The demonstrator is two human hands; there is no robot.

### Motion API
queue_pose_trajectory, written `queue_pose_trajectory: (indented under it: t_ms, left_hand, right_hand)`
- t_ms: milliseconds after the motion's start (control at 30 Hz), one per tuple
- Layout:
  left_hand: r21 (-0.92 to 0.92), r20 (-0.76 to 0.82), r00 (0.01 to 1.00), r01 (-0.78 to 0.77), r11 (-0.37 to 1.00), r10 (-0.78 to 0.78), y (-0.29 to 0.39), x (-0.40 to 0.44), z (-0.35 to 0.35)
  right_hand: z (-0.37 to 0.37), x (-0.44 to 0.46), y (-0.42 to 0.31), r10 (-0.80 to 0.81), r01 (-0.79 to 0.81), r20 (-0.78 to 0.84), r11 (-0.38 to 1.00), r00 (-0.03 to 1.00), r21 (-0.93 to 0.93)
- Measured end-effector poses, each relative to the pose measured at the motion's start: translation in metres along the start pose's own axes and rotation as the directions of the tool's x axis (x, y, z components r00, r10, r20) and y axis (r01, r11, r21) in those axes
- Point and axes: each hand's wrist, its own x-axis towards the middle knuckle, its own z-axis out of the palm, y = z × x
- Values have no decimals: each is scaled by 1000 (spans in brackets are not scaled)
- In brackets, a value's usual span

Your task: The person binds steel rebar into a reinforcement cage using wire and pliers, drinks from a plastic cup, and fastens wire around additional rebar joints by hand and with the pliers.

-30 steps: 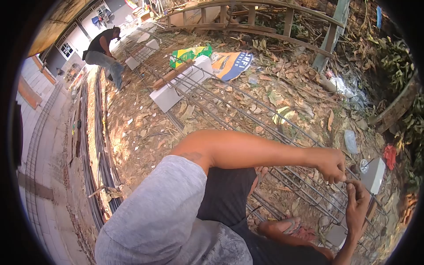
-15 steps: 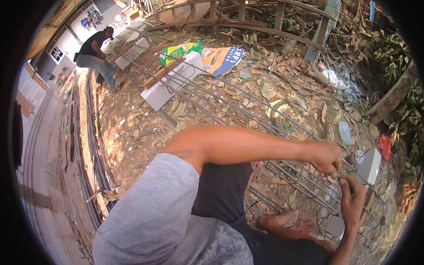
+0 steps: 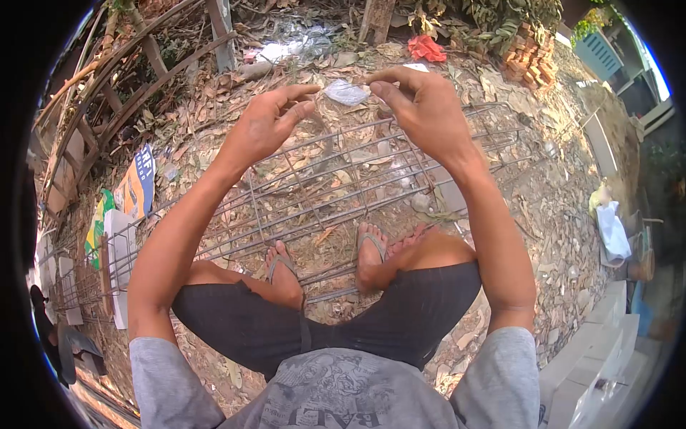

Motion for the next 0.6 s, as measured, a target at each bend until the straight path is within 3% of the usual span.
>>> queue_pose_trajectory:
  t_ms: [33, 133, 200, 267, 333, 400, 500, 600]
  left_hand:
    - [93, 77, 996, 31, 995, -39, -17, 8, 0]
    - [230, 240, 942, 181, 956, -236, -73, 27, 11]
    - [187, 292, 915, 231, 955, -278, -118, 36, 33]
    - [152, 332, 895, 262, 953, -299, -152, 38, 61]
    - [117, 352, 889, 267, 957, -291, -174, 39, 88]
    - [195, 353, 886, 245, 950, -301, -187, 46, 112]
    - [126, 357, 894, 243, 962, -272, -219, 52, 149]
    - [-73, 533, 770, 453, 888, -349, -223, 59, 160]
  right_hand:
    - [1, -4, 9, -14, 21, -49, 991, 999, 131]
    - [6, -26, 50, 179, -182, -61, 982, 982, -52]
    - [33, -54, 97, 193, -175, -174, 978, 966, 112]
    - [51, -87, 111, 411, -398, -46, 902, 910, 169]
    - [79, -123, 131, 482, -471, -31, 867, 876, 164]
    - [99, -147, 124, 592, -596, 80, 788, 802, 156]
    - [124, -161, 118, 610, -626, 243, 779, 755, -10]
    - [154, -183, 126, 461, -475, 161, 878, 873, 62]
